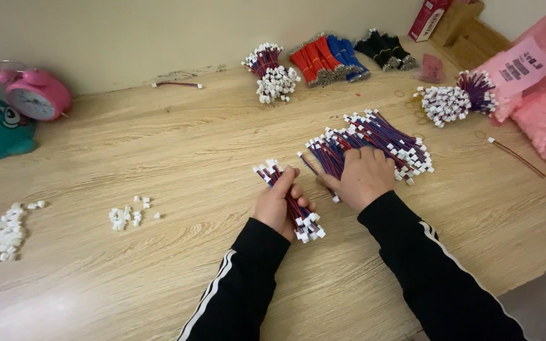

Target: Assembling wire harnesses by inserting wires into plastic connectors and bundling them with rubber bands.

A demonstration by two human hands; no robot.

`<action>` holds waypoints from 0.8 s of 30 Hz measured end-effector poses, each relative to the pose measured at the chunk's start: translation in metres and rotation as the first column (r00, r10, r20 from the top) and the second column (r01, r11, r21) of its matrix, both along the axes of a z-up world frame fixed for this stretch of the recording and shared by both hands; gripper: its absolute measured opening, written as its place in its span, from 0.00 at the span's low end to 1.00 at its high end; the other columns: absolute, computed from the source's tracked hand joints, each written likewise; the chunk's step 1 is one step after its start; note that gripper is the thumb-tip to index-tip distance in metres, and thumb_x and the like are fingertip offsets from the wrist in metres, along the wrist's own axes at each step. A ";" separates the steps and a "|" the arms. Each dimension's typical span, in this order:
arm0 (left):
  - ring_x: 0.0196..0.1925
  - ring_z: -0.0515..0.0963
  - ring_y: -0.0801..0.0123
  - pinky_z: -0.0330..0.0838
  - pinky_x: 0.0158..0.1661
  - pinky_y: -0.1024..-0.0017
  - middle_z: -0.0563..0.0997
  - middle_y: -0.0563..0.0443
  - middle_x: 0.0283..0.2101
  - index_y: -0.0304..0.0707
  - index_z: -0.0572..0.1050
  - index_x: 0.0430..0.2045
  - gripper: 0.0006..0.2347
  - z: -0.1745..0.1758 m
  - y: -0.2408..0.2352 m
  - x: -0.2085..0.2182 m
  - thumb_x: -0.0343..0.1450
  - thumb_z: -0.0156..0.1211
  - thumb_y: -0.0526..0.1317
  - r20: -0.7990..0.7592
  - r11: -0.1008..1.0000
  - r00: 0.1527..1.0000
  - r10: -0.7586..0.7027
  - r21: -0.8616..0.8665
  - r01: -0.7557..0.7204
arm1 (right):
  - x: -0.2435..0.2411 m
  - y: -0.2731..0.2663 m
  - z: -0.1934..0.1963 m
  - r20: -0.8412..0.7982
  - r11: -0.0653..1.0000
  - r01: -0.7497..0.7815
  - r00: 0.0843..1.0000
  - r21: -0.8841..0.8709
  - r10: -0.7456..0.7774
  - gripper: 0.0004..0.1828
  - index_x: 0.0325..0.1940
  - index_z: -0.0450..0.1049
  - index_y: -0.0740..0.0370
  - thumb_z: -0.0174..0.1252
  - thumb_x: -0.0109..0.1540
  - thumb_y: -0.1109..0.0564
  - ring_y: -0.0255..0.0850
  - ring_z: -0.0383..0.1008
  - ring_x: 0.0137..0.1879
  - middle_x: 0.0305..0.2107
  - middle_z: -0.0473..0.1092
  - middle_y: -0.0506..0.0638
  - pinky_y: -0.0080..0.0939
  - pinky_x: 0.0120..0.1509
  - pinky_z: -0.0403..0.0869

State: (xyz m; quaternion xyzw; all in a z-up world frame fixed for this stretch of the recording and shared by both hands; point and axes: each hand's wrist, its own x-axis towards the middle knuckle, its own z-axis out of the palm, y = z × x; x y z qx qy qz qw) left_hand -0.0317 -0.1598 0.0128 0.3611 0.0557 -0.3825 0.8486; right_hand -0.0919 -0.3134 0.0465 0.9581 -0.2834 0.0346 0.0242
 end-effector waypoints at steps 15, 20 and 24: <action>0.16 0.75 0.70 0.81 0.25 0.62 0.68 0.52 0.18 0.34 0.75 0.34 0.10 -0.005 0.001 0.003 0.68 0.64 0.41 -0.008 0.999 0.999 0.042 -0.010 -0.042 | 0.034 -0.015 -0.046 -0.113 0.994 -0.029 0.993 0.108 0.041 0.28 0.46 0.69 0.64 0.50 0.60 0.36 0.58 0.76 0.49 0.39 0.72 0.62 0.60 0.51 0.72; 0.14 0.75 0.67 0.79 0.22 0.67 0.68 0.51 0.15 0.36 0.74 0.33 0.09 -0.016 -0.008 -0.003 0.66 0.67 0.39 0.102 0.992 0.991 0.086 0.079 -0.094 | 0.028 0.000 -0.009 -0.153 0.985 0.014 0.988 0.172 0.013 0.26 0.46 0.69 0.62 0.47 0.60 0.38 0.58 0.76 0.50 0.40 0.73 0.60 0.60 0.52 0.73; 0.17 0.73 0.73 0.77 0.22 0.73 0.75 0.49 0.23 0.29 0.76 0.40 0.18 0.003 -0.005 -0.016 0.60 0.73 0.37 0.202 0.976 0.973 0.108 0.167 -0.142 | 0.007 0.001 0.000 -0.022 0.986 -0.077 0.996 0.149 0.081 0.24 0.45 0.65 0.63 0.43 0.62 0.39 0.60 0.78 0.43 0.31 0.74 0.63 0.61 0.49 0.75</action>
